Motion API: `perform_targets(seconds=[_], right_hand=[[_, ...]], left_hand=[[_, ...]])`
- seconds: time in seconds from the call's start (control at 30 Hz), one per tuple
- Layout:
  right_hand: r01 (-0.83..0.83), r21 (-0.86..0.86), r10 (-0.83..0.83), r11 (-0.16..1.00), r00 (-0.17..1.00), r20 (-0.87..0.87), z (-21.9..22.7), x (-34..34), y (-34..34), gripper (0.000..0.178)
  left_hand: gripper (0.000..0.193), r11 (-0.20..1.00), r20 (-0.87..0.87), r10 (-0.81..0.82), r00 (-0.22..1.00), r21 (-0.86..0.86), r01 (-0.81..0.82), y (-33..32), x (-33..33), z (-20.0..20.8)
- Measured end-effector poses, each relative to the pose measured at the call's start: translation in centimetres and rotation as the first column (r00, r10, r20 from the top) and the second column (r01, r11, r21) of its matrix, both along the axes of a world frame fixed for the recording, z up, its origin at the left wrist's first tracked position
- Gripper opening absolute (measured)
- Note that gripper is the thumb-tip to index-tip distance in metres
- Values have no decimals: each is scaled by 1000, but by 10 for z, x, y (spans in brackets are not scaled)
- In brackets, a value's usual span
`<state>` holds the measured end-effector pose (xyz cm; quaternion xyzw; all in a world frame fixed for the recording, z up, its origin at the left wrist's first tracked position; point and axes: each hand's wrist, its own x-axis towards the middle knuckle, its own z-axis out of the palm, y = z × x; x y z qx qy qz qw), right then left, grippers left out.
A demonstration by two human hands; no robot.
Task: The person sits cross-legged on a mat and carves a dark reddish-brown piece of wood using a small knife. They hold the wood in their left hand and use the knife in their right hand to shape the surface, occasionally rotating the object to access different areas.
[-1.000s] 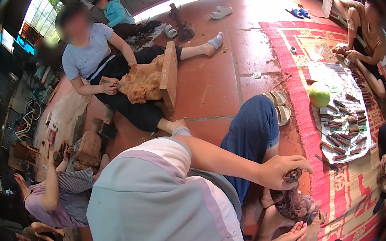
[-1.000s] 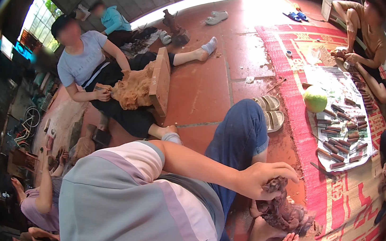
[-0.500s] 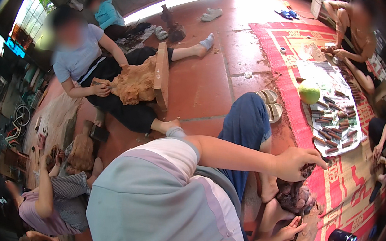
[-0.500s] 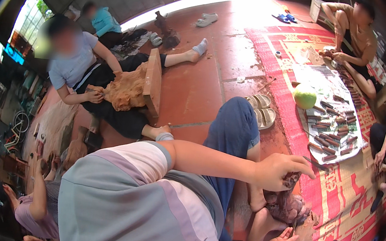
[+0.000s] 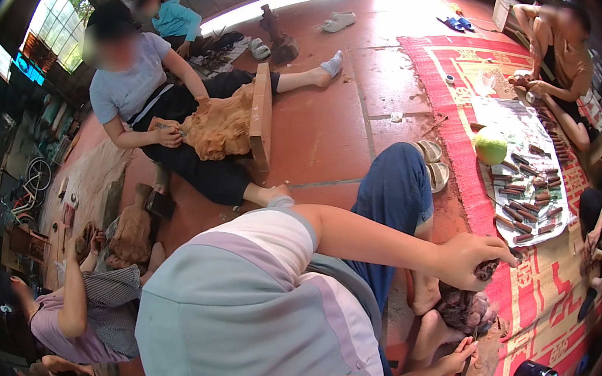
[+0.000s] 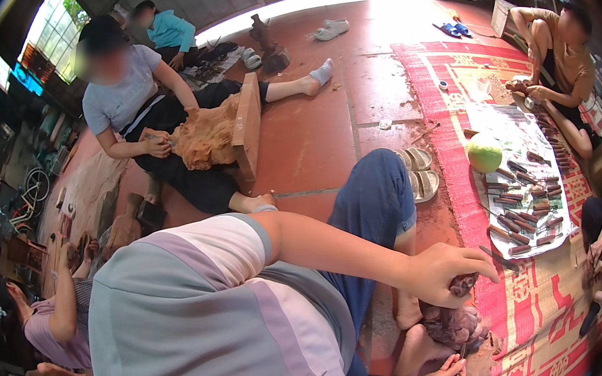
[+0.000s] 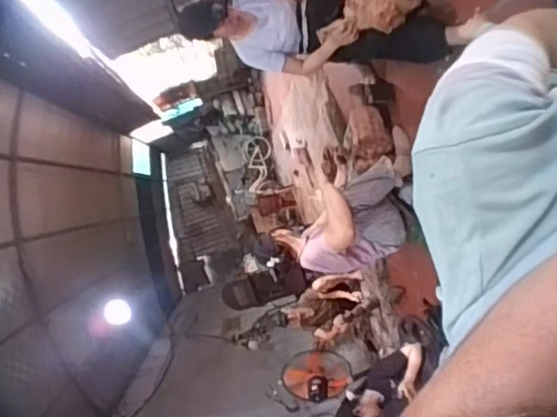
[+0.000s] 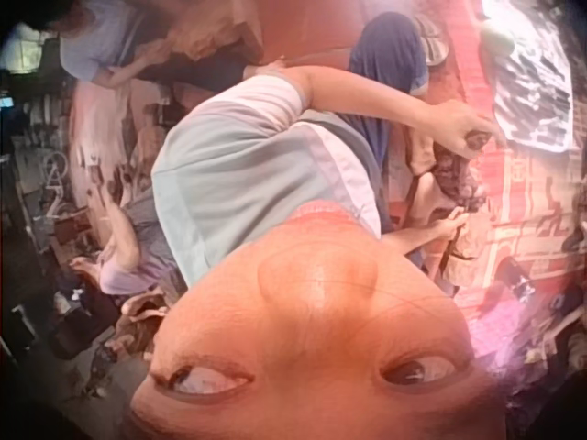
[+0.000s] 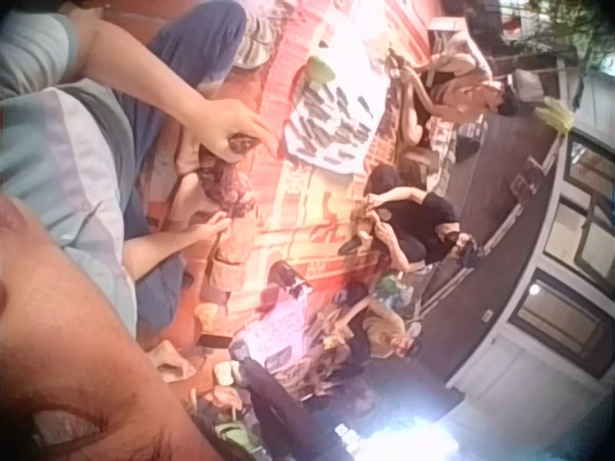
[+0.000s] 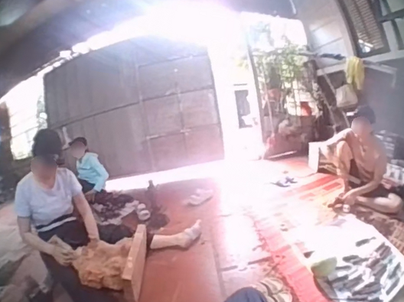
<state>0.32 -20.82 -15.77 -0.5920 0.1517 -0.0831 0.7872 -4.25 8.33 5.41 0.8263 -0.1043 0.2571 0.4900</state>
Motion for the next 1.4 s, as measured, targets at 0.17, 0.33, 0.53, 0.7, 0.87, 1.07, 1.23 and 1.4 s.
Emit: perform_targets(seconds=[0.17, 0.33, 0.53, 0.7, 0.87, 1.07, 1.23, 1.4], right_hand=[[19, -137, -16, 990, 1000, 22, 11, -6, 8, 27], [52, -133, -36, 990, 992, 120, 0, -5, 7, 23], [89, 20, -91, 996, 988, 129, 11, 4, 3, 15], [118, 177, -126, 977, 991, 39, 16, -6, -1, 15], [92, 231, -97, 969, 995, 10, 5, -7, 10, 14], [56, 248, -54, 967, 998, -16, 3, -2, 11, 11], [97, 268, -92, 959, 995, -32, -8, 1, 9, 15], [97, 274, -99, 957, 995, -4, 4, 3, 15, 11]], left_hand=[[51, 1000, 64, -15, 998, 14, 14, 5, 6, -2], [58, 990, -47, -137, 989, -44, 135, 18, 12, 4], [82, 936, -77, -231, 970, -290, 200, 23, 31, -29], [70, 944, -70, -223, 972, -266, 198, 24, 22, -34], [72, 956, -82, -229, 970, -206, 209, 12, 15, -3], [52, 960, -90, -220, 971, -196, 200, 14, 19, -6], [48, 965, -170, -205, 964, -197, 171, 11, 20, -9], [48, 966, -200, -196, 960, -209, 153, 13, 17, -10]])
